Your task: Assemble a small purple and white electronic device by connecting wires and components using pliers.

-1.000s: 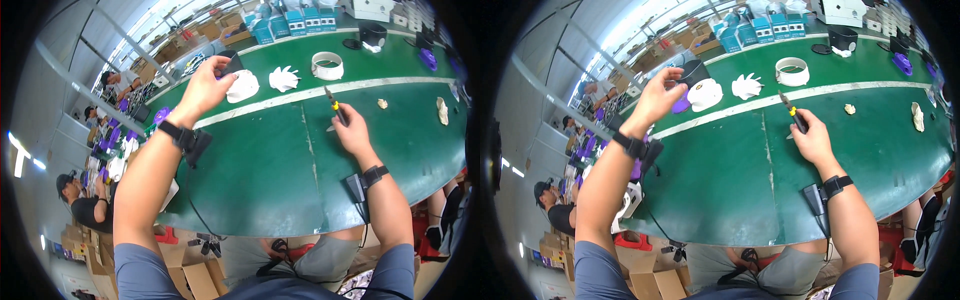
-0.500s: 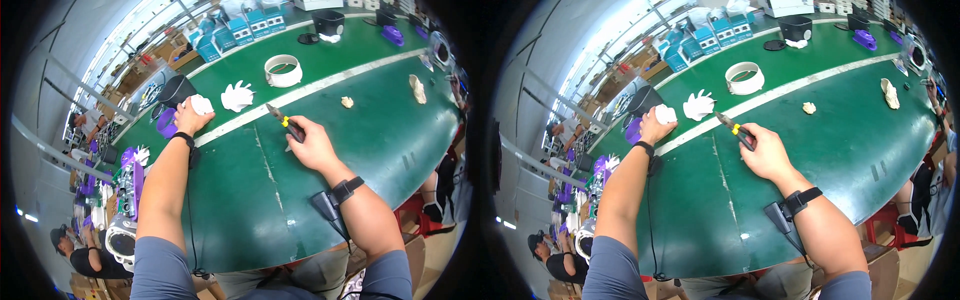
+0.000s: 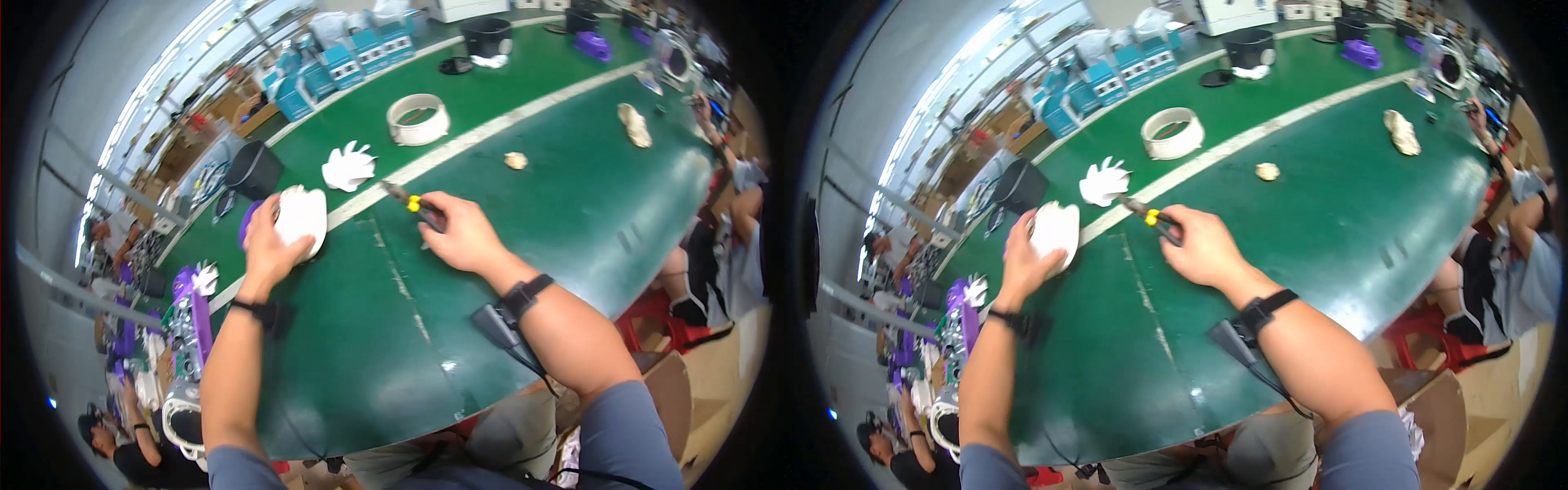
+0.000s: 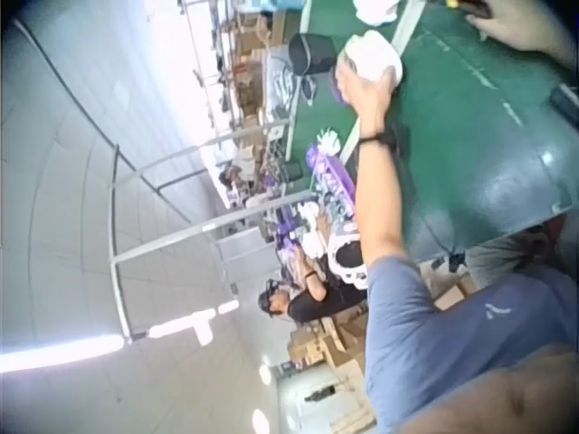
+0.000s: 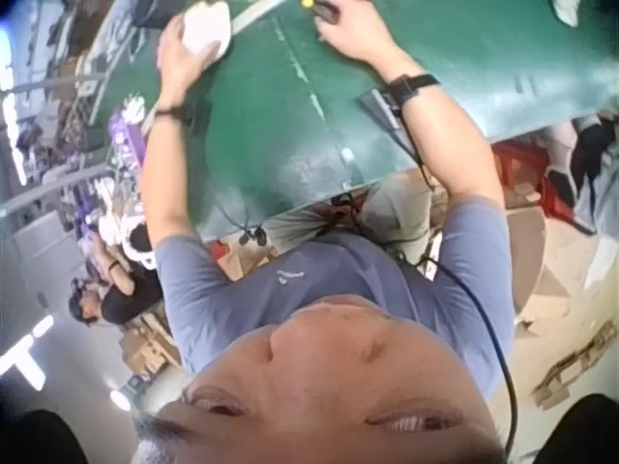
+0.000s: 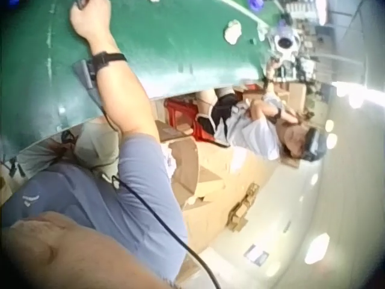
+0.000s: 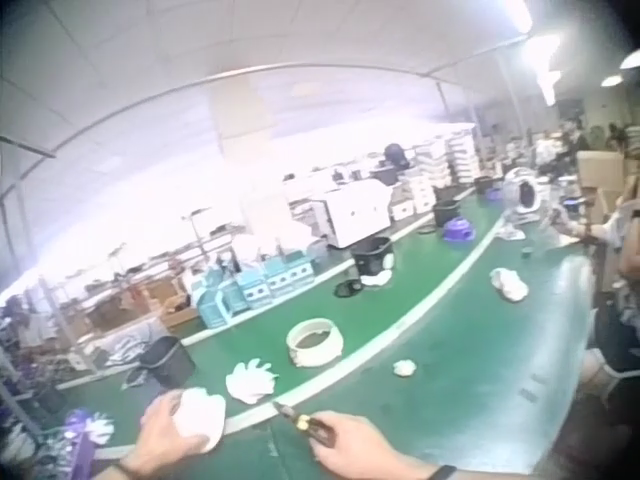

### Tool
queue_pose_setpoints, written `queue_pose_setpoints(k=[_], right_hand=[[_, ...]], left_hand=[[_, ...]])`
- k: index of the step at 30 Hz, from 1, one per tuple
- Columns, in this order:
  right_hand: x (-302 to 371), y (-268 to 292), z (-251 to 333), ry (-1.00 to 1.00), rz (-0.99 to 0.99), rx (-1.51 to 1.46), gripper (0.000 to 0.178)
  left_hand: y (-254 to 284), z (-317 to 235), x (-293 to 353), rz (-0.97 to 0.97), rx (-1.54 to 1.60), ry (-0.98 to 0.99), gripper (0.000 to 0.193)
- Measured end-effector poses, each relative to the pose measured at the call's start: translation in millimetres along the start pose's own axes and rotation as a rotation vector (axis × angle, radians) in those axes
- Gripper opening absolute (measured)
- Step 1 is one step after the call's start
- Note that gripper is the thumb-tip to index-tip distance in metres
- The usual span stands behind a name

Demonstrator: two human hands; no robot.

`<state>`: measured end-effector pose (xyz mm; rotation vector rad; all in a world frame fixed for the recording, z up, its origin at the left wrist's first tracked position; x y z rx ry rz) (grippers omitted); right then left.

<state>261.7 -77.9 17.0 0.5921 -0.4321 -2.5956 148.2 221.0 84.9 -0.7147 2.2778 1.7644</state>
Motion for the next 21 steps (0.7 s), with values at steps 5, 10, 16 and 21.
queue_pose_setpoints(k=[5, 10, 16, 21], right_hand=[[-5, -5, 2, -0.013, 0.022, -0.007, 0.035], [-6, 3, -12, 0.019, -0.089, 0.039, 0.043], [8, -4, 4, -0.091, -0.028, 0.137, 0.047], [69, -36, 86, -0.046, 0.307, 0.242, 0.047]], left_hand=[[42, -55, 107, 0.086, 0.038, -0.072, 0.096], [37, -65, 159, 0.121, 0.092, -0.075, 0.108], [51, 53, 211, -0.428, 0.501, 0.409, 0.029], [43, 87, 217, -0.387, 0.396, 0.444, 0.037]])
Point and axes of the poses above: each hand's wrist, its own x-axis away from the middle knuckle, its own y-axis out of the back of the hand, z = x × y, the point moved 6 cm from there along -x, towards the middle knuckle
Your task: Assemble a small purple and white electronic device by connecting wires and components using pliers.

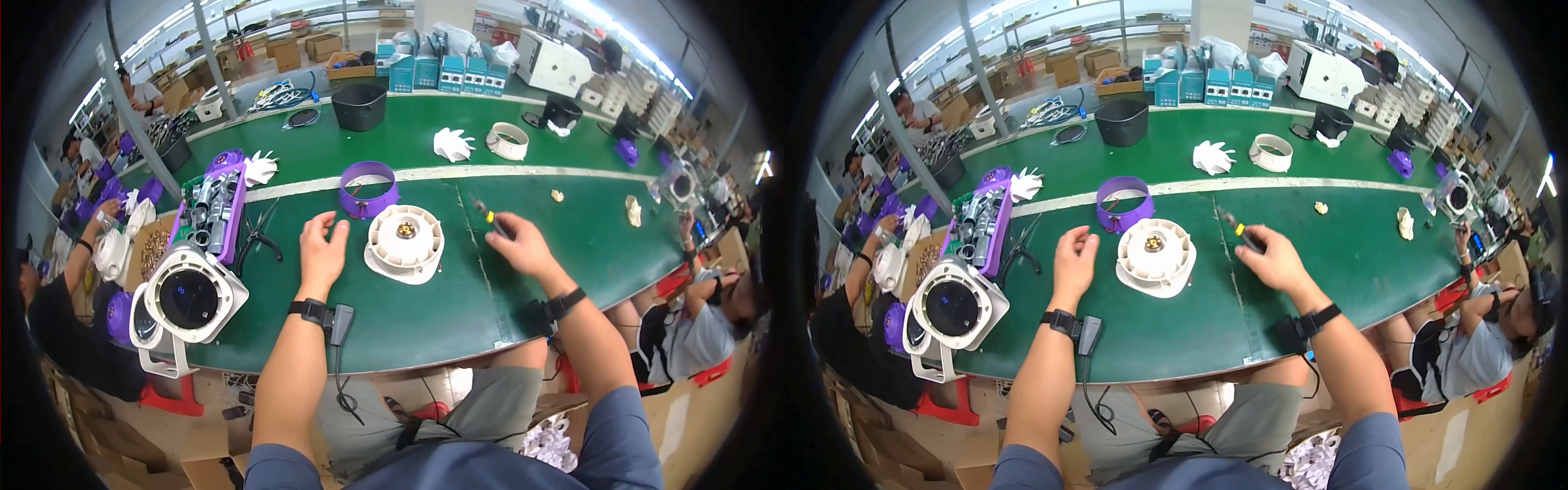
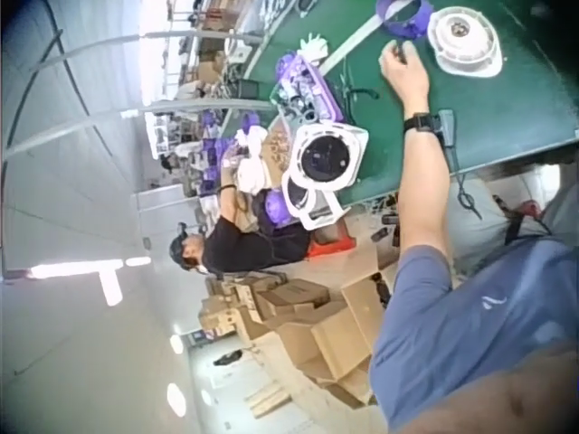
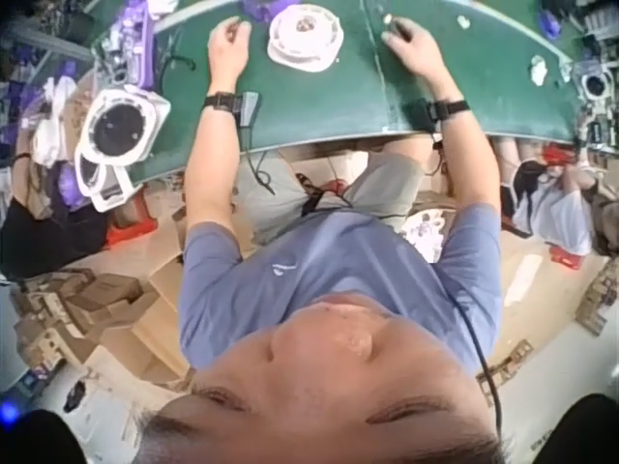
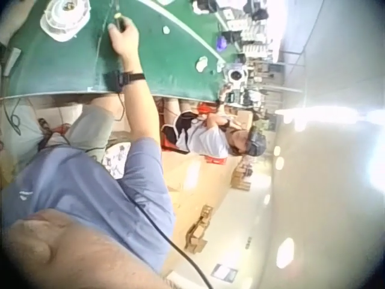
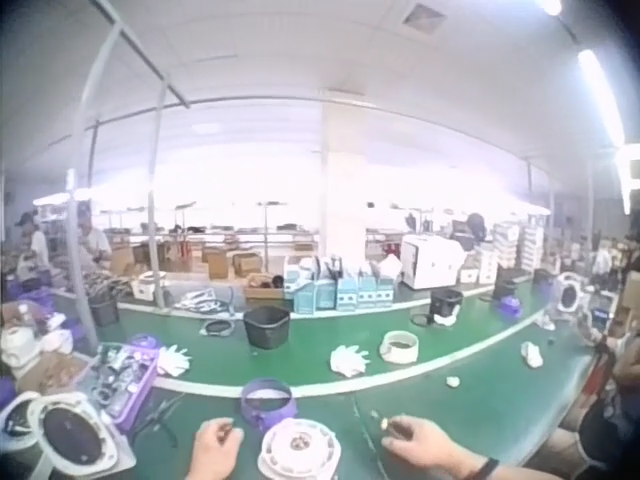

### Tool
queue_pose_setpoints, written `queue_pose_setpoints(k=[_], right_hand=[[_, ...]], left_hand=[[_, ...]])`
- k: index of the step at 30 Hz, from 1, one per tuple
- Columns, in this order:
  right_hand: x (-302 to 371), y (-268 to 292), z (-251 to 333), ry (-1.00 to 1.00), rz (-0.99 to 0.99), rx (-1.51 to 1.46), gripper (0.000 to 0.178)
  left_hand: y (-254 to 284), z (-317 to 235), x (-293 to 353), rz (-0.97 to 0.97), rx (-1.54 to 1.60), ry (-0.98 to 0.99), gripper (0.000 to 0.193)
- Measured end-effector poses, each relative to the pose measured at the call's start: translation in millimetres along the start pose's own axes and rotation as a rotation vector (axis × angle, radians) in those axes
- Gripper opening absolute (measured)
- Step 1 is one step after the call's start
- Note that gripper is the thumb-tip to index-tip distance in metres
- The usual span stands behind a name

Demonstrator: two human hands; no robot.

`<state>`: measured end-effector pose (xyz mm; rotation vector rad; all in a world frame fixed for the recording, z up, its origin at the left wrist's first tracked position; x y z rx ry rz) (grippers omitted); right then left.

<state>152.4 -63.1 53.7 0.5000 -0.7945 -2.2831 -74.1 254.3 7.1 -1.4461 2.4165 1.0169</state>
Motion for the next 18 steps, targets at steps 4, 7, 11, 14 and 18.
queue_pose_setpoints(k=[4, 7, 11, 14, 18], right_hand=[[26, -17, 36, -0.063, 0.028, 0.224, 0.045], [32, -35, 48, -0.063, 0.09, 0.397, 0.038], [38, -57, 62, -0.075, 0.092, 0.38, 0.033], [46, -67, 62, -0.094, 0.058, 0.328, 0.034], [48, -64, 65, -0.087, 0.073, 0.356, 0.036]], left_hand=[[-18, -19, 13, 0.157, -0.096, 0.0, 0.05], [-28, -23, 24, 0.28, -0.184, -0.043, 0.059], [-35, -28, 31, 0.409, -0.188, -0.015, 0.068], [-31, -38, 32, 0.354, -0.132, -0.03, 0.071], [-16, -70, 33, 0.238, 0.448, -0.1, 0.064]])
Point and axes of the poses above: each hand's wrist, its own x-axis away from the middle knuckle, its own y-axis out of the back of the hand, z = x × y, the point moved 6 cm from there along -x, towards the middle knuckle
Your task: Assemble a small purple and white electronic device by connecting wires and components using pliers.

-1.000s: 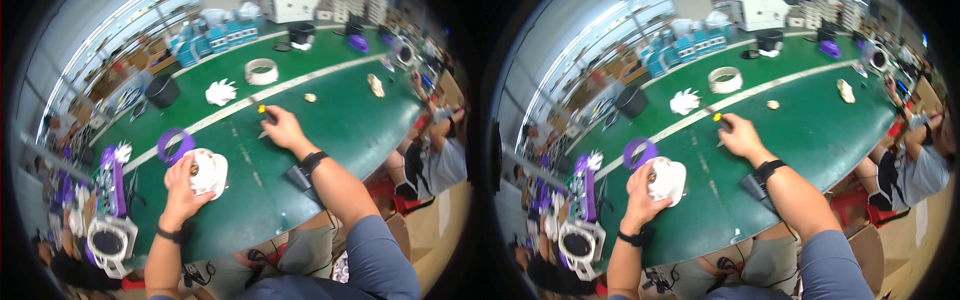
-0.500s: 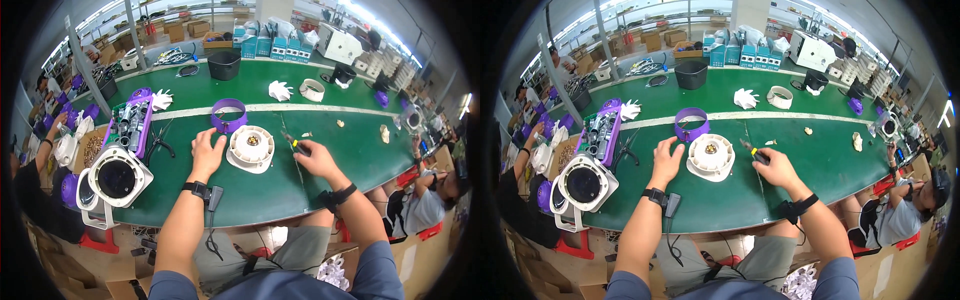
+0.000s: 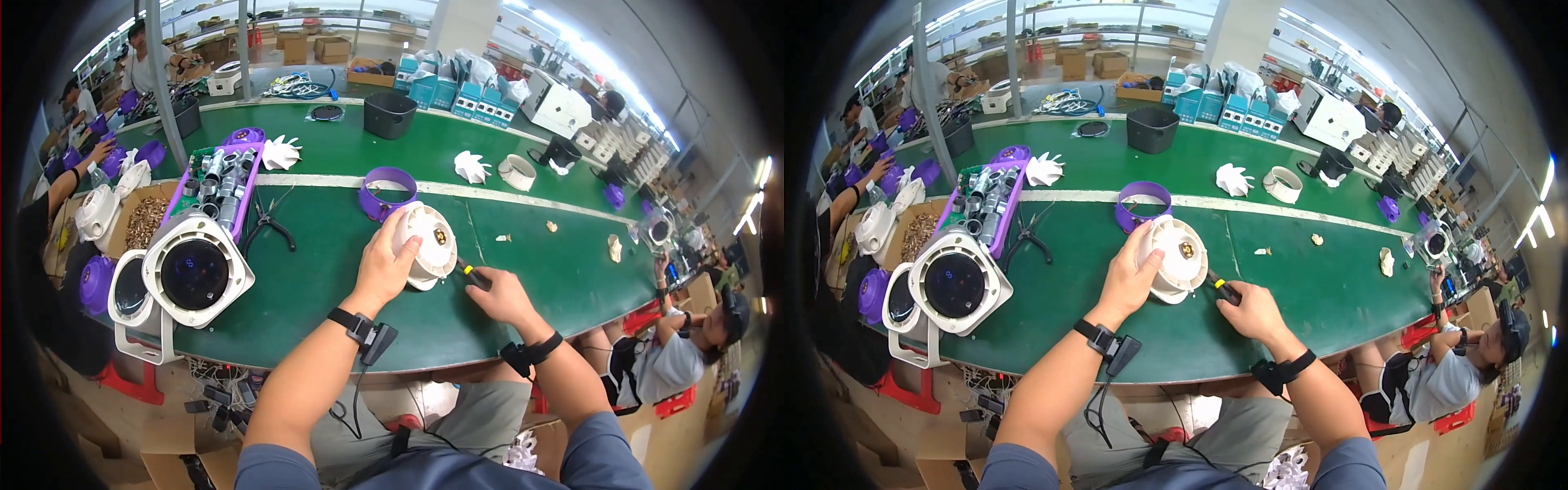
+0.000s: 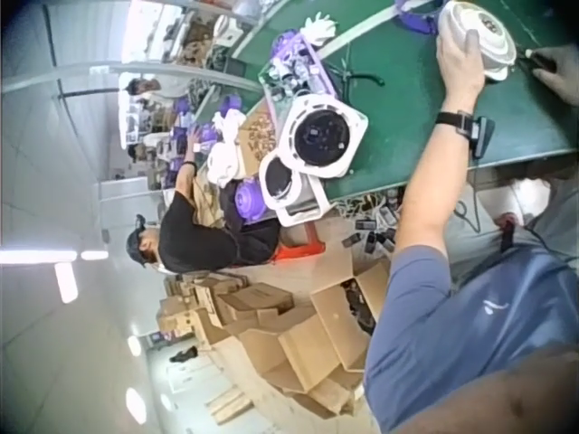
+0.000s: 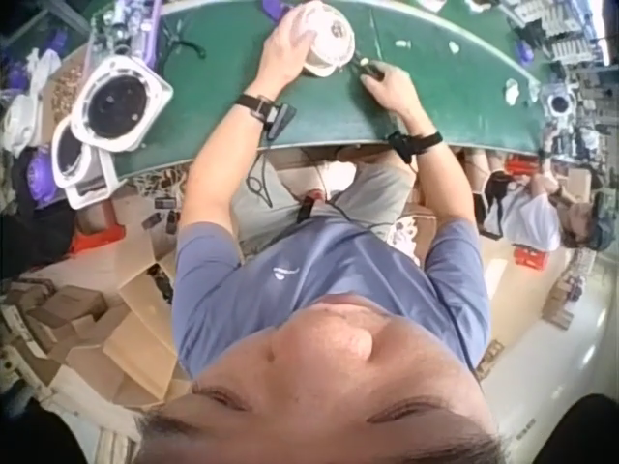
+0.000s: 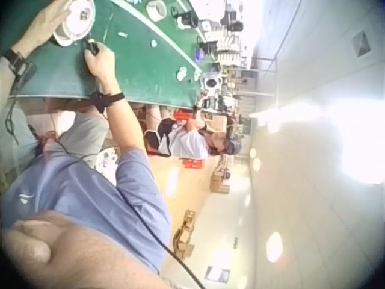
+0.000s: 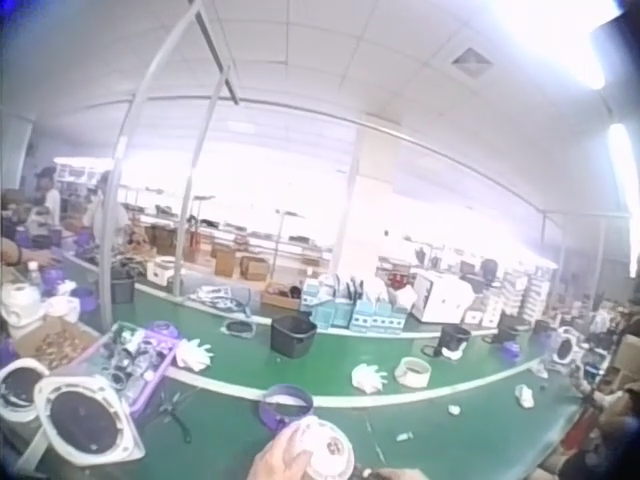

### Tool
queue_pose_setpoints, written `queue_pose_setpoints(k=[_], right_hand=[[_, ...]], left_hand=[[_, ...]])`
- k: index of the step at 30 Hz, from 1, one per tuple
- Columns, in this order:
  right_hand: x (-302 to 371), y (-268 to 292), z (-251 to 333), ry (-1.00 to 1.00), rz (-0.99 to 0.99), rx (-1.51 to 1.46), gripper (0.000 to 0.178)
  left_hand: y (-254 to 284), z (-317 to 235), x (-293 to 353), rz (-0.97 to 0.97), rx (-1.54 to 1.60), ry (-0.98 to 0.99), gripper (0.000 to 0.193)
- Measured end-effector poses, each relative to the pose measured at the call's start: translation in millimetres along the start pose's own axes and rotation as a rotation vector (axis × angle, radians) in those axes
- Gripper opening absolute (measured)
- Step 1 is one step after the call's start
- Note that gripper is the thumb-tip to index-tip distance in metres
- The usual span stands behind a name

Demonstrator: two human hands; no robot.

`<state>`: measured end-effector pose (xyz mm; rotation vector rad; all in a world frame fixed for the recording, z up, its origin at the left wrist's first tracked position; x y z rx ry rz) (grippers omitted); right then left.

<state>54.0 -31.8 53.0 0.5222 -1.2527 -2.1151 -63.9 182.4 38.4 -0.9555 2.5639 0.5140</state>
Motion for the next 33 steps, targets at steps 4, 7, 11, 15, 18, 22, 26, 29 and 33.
queue_pose_setpoints(k=[4, 7, 11, 15, 18, 22, 26, 29, 33], right_hand=[[0, 33, -4, 0.022, -0.052, 0.116, 0.038], [6, 54, 4, 0.014, -0.058, 0.119, 0.041], [20, 57, 42, 0.202, -0.073, 0.113, 0.047], [26, 61, 61, 0.248, -0.098, 0.194, 0.049], [27, 61, 61, 0.24, -0.119, 0.203, 0.049], [25, 57, 57, 0.193, -0.063, 0.166, 0.049], [22, 52, 51, 0.173, -0.04, 0.111, 0.048], [18, 49, 53, 0.187, 0.01, 0.108, 0.046], [14, 46, 58, 0.097, 0.157, 0.121, 0.038]], left_hand=[[4, -4, 0, -0.034, 0.087, 0.052, 0.056], [5, -4, -1, -0.049, 0.105, 0.047, 0.053], [7, 0, -2, -0.102, 0.108, -0.007, 0.052], [10, -12, -2, -0.112, 0.136, -0.05, 0.048], [13, -17, -1, -0.106, 0.114, -0.114, 0.047], [16, -22, -1, -0.141, 0.082, -0.161, 0.052], [13, -25, 0, -0.126, 0.074, -0.189, 0.052], [13, -31, 1, -0.096, 0.059, -0.217, 0.053], [14, -27, 1, -0.082, 0.012, -0.248, 0.056]])
Point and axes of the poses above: each hand's wrist, its own x-axis away from the middle knuckle, its own y-axis out of the back of the hand, z = x × y, the point moved 6 cm from there along -x, towards the middle knuckle
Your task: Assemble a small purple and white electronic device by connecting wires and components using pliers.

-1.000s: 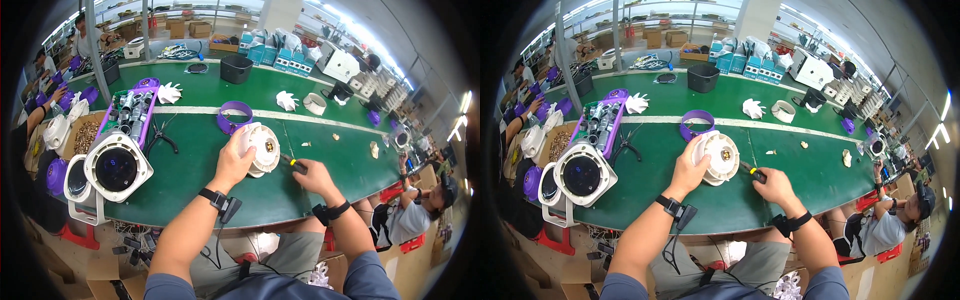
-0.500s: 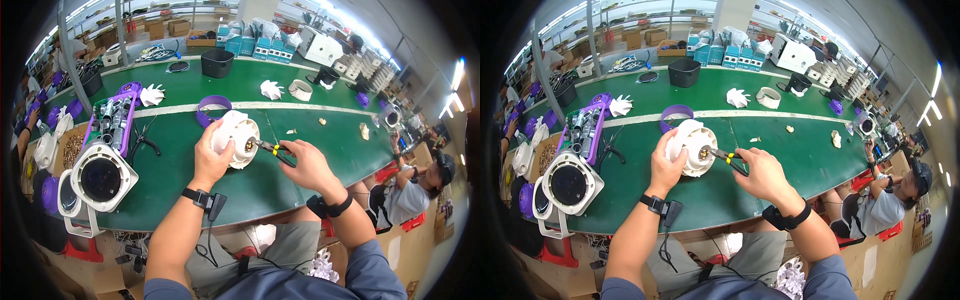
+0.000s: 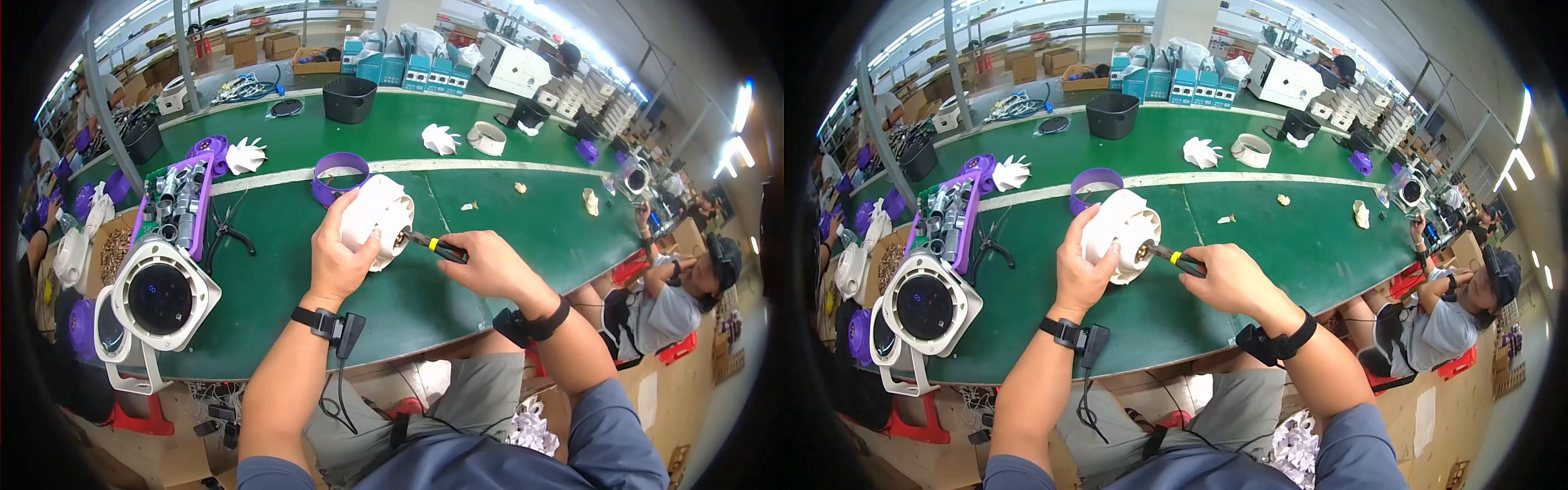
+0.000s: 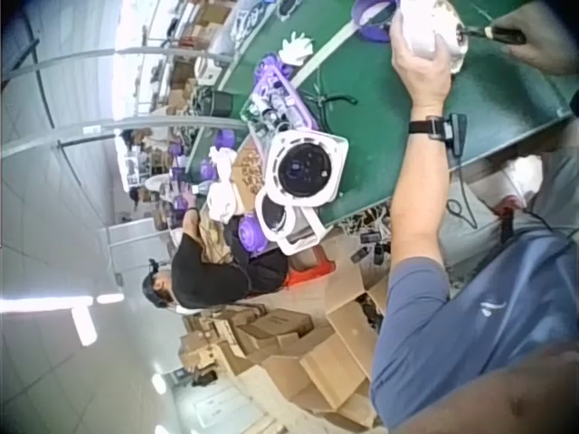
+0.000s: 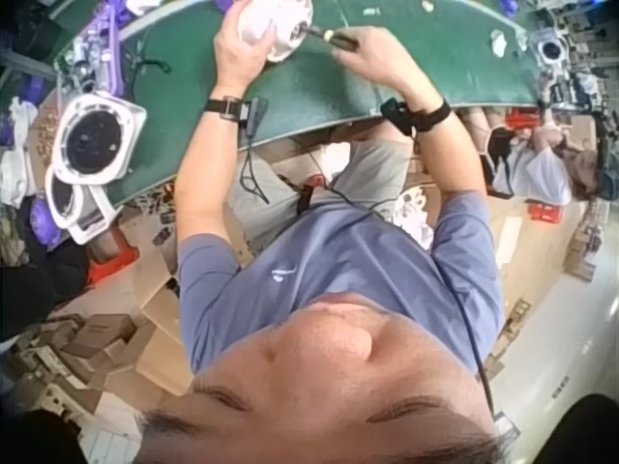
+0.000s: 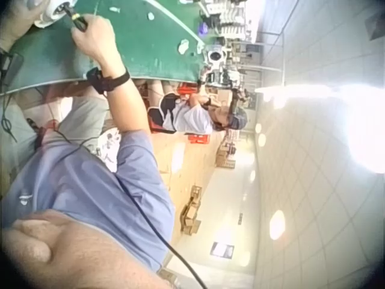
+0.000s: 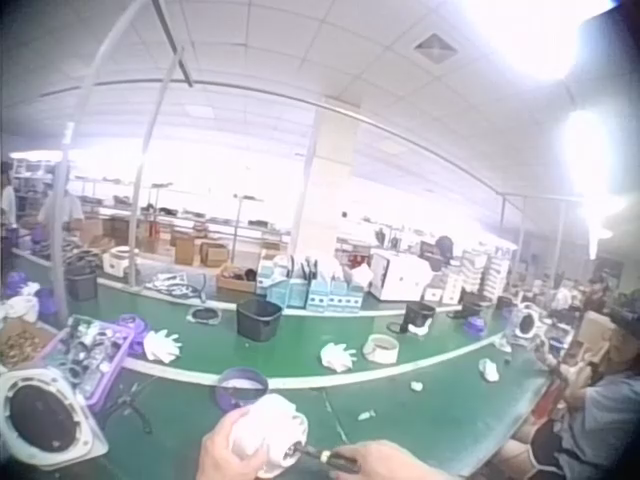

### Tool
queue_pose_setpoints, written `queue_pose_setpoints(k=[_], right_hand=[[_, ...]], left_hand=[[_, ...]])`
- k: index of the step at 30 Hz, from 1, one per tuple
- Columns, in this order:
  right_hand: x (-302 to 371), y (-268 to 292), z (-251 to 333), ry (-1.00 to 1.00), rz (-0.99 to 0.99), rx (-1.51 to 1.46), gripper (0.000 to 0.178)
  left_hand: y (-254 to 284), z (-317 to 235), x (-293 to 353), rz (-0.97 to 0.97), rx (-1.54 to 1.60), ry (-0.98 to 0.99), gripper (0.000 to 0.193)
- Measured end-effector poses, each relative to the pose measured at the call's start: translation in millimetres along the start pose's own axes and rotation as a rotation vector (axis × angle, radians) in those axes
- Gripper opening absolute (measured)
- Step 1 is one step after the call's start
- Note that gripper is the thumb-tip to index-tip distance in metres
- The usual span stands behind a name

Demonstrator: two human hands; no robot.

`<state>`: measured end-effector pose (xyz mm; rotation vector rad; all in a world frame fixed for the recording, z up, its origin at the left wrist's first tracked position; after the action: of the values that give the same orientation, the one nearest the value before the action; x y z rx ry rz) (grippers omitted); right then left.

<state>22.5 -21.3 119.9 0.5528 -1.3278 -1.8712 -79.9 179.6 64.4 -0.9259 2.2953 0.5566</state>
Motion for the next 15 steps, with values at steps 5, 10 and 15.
queue_pose_setpoints(k=[5, 10, 15], right_hand=[[3, 6, 7, 0.161, -0.269, 0.325, 0.034], [4, 11, 36, 0.421, -0.53, 0.755, 0.025], [3, 8, 40, 0.384, -0.463, 0.675, 0.021]], left_hand=[[-1, 5, -3, 0.04, 0.219, 0.244, 0.079], [-7, 18, 0, -0.018, 0.279, 0.274, 0.087], [-5, 23, 0, -0.025, 0.118, 0.203, 0.066]])
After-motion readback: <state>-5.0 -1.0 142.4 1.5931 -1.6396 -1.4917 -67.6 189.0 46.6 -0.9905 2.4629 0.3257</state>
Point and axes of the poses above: each hand's wrist, its own x-axis away from the middle knuckle, its own y-axis out of the back of the hand, z = x × y, the point moved 6 cm from there along -x, towards the middle knuckle
